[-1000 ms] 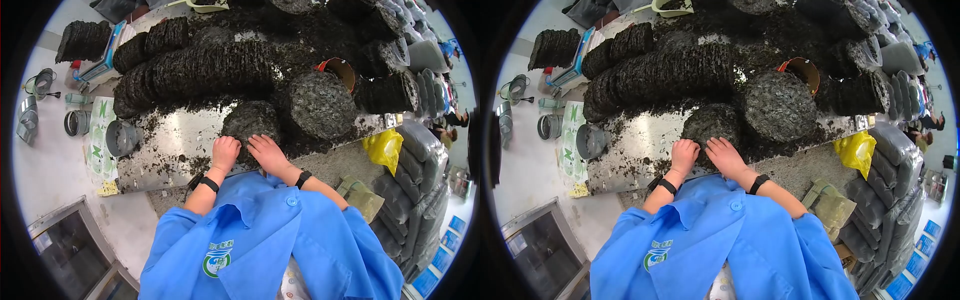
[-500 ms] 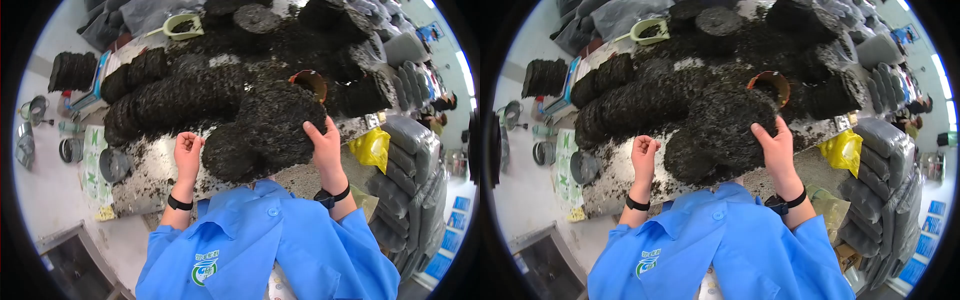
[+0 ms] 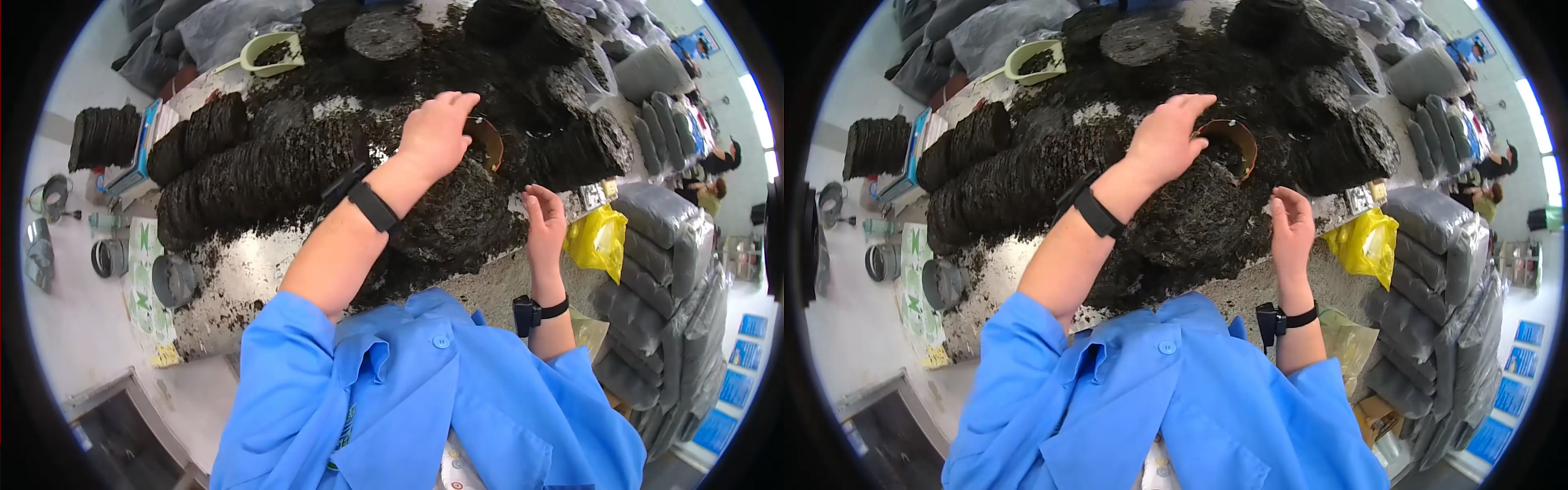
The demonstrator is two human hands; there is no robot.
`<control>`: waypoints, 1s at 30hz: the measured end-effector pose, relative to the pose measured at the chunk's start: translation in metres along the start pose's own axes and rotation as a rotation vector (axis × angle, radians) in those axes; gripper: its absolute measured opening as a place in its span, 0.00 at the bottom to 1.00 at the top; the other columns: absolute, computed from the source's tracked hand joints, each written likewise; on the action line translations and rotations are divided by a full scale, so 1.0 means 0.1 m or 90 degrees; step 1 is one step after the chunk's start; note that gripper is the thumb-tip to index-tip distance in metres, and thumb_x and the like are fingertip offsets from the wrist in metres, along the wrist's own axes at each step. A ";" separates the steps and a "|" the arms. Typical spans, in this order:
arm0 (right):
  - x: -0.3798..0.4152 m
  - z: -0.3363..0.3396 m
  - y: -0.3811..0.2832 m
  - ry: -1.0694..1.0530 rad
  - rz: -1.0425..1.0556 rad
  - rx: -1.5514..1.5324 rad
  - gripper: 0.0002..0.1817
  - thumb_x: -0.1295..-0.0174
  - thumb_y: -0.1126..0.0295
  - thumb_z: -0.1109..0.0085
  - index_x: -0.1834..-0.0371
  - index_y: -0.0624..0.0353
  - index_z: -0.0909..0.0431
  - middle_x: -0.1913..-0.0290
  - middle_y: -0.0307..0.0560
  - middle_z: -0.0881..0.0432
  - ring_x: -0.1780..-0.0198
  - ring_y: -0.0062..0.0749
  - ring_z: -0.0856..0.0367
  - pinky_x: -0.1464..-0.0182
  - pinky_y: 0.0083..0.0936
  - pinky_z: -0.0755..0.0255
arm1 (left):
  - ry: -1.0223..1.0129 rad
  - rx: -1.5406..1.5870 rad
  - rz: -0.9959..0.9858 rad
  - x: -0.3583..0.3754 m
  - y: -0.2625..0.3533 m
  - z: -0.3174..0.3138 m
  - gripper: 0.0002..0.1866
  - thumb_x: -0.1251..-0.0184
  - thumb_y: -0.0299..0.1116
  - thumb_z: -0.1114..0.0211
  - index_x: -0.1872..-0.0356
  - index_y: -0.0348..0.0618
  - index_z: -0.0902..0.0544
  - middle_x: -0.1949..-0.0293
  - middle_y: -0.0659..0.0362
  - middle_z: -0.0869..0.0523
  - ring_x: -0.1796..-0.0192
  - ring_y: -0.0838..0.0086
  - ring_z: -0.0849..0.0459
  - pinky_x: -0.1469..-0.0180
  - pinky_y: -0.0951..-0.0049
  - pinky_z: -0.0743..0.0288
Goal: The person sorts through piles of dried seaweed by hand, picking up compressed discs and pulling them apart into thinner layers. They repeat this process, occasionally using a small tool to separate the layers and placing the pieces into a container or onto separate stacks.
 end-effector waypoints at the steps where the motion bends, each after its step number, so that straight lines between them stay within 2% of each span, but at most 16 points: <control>1: -0.04 0.09 -0.02 0.010 0.029 0.057 0.11 0.24 0.71 0.40 0.43 0.62 0.19 0.47 0.42 0.14 0.47 0.22 0.18 0.42 0.20 0.25 | -0.001 0.103 0.131 0.01 -0.10 0.10 0.13 0.32 0.32 0.29 0.49 0.41 0.13 0.57 0.55 0.09 0.58 0.69 0.10 0.53 0.69 0.17; 4: -0.07 0.50 0.12 0.041 0.057 0.100 0.10 0.22 0.71 0.42 0.44 0.63 0.18 0.49 0.41 0.15 0.49 0.22 0.18 0.43 0.20 0.24 | 0.040 0.218 0.368 0.56 -0.56 0.59 0.11 0.27 0.32 0.32 0.50 0.39 0.14 0.64 0.58 0.10 0.63 0.73 0.13 0.56 0.71 0.20; 5: -0.04 0.65 0.24 0.050 0.026 0.114 0.10 0.22 0.71 0.42 0.44 0.63 0.18 0.49 0.42 0.15 0.50 0.22 0.18 0.44 0.21 0.24 | 0.103 0.155 0.387 0.95 -0.77 0.76 0.09 0.28 0.33 0.32 0.53 0.41 0.13 0.65 0.54 0.11 0.61 0.63 0.11 0.56 0.67 0.19; 7: 0.09 0.95 0.61 0.121 -0.052 0.041 0.11 0.20 0.68 0.44 0.47 0.64 0.17 0.53 0.43 0.14 0.51 0.24 0.16 0.47 0.22 0.21 | 0.119 -0.102 0.476 2.01 -1.28 0.93 0.18 0.31 0.37 0.29 0.46 0.37 0.16 0.49 0.46 0.13 0.50 0.56 0.12 0.47 0.61 0.18; 8: 0.17 1.16 0.92 0.071 -0.121 0.053 0.12 0.21 0.67 0.43 0.47 0.63 0.17 0.55 0.43 0.13 0.53 0.24 0.15 0.50 0.22 0.21 | 0.012 -0.311 0.513 2.66 -1.46 0.90 0.33 0.38 0.47 0.23 0.41 0.30 0.21 0.43 0.40 0.16 0.42 0.48 0.16 0.40 0.53 0.21; 9: 0.27 1.35 1.24 0.020 -0.188 0.070 0.12 0.22 0.66 0.42 0.48 0.63 0.17 0.57 0.42 0.12 0.55 0.24 0.15 0.54 0.22 0.20 | -0.094 -0.341 0.676 3.18 -1.47 0.83 0.46 0.46 0.57 0.19 0.38 0.27 0.24 0.41 0.39 0.18 0.38 0.44 0.20 0.36 0.48 0.25; 11: 0.60 1.18 1.37 -0.129 -0.380 0.175 0.12 0.26 0.66 0.40 0.48 0.63 0.16 0.61 0.43 0.12 0.60 0.23 0.15 0.60 0.23 0.21 | -0.350 -0.335 0.816 3.54 -1.23 0.72 0.55 0.54 0.64 0.17 0.33 0.30 0.25 0.40 0.39 0.19 0.36 0.46 0.20 0.35 0.52 0.23; 13: 0.95 0.58 1.19 -0.363 -0.455 0.326 0.13 0.29 0.67 0.37 0.47 0.64 0.17 0.61 0.43 0.11 0.60 0.25 0.14 0.58 0.25 0.19 | -0.239 -0.298 0.779 3.77 -1.19 0.61 0.50 0.56 0.59 0.14 0.37 0.31 0.22 0.40 0.44 0.17 0.37 0.50 0.19 0.37 0.54 0.22; 17: 1.52 -0.75 0.84 -0.623 -0.338 0.074 0.18 0.36 0.71 0.29 0.44 0.65 0.17 0.50 0.49 0.12 0.51 0.32 0.12 0.47 0.27 0.17 | -0.113 -0.269 0.778 3.73 -1.10 0.71 0.44 0.55 0.54 0.13 0.43 0.32 0.19 0.47 0.46 0.15 0.43 0.51 0.16 0.40 0.56 0.20; 19: 1.60 -1.44 0.57 -0.710 -0.145 0.138 0.29 0.41 0.69 0.23 0.36 0.60 0.21 0.35 0.56 0.20 0.36 0.40 0.18 0.35 0.34 0.21 | -0.099 -0.175 0.828 3.89 -1.27 0.77 0.44 0.54 0.52 0.13 0.41 0.30 0.20 0.47 0.44 0.14 0.44 0.53 0.15 0.42 0.57 0.20; 21: 1.70 -2.01 0.31 -0.734 0.293 0.247 0.44 0.48 0.67 0.20 0.25 0.54 0.30 0.23 0.57 0.33 0.22 0.49 0.33 0.23 0.43 0.35 | -0.087 -0.015 0.889 4.08 -1.40 0.77 0.39 0.43 0.48 0.17 0.40 0.29 0.21 0.47 0.44 0.13 0.46 0.60 0.13 0.45 0.62 0.19; 22: 1.74 -2.22 0.37 -0.734 0.290 0.240 0.44 0.48 0.67 0.20 0.25 0.54 0.30 0.23 0.57 0.33 0.22 0.49 0.33 0.23 0.43 0.35 | -0.090 -0.022 0.890 4.14 -1.46 0.80 0.39 0.43 0.48 0.17 0.40 0.29 0.21 0.47 0.44 0.13 0.46 0.60 0.13 0.45 0.62 0.19; 24: 1.91 -2.53 0.53 -0.809 0.487 0.453 0.55 0.54 0.66 0.17 0.19 0.51 0.38 0.17 0.54 0.41 0.17 0.53 0.44 0.16 0.48 0.50 | 0.035 0.453 1.037 4.23 -1.49 0.74 0.31 0.32 0.48 0.24 0.39 0.32 0.20 0.46 0.47 0.13 0.46 0.63 0.13 0.43 0.66 0.19; 25: 1.93 -2.57 0.54 -0.804 0.487 0.452 0.55 0.54 0.66 0.17 0.19 0.51 0.38 0.17 0.54 0.41 0.17 0.53 0.44 0.16 0.48 0.50 | 0.083 0.543 1.042 4.12 -1.38 0.79 0.28 0.21 0.52 0.37 0.36 0.36 0.21 0.42 0.50 0.13 0.41 0.64 0.14 0.37 0.65 0.22; 28: 1.97 -2.65 0.56 -0.812 0.406 0.446 0.56 0.54 0.67 0.18 0.19 0.50 0.39 0.16 0.54 0.45 0.17 0.53 0.45 0.15 0.49 0.52 | 0.234 0.759 1.088 4.24 -1.38 0.78 0.33 0.18 0.59 0.46 0.32 0.38 0.23 0.36 0.53 0.15 0.35 0.63 0.17 0.30 0.62 0.26; 30: 1.97 -2.62 0.52 -0.749 0.235 0.193 0.52 0.55 0.70 0.19 0.21 0.53 0.34 0.18 0.55 0.38 0.18 0.53 0.41 0.16 0.50 0.48 | 0.236 0.805 1.084 4.29 -1.33 0.75 0.35 0.17 0.62 0.54 0.30 0.41 0.24 0.33 0.54 0.17 0.32 0.61 0.20 0.26 0.58 0.30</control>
Point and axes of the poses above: each hand's wrist, its own x-axis away from the middle knuckle, its own z-axis out of the back of the hand, y = z × x, the point moved 4 cm from there along -x, towards the middle knuckle
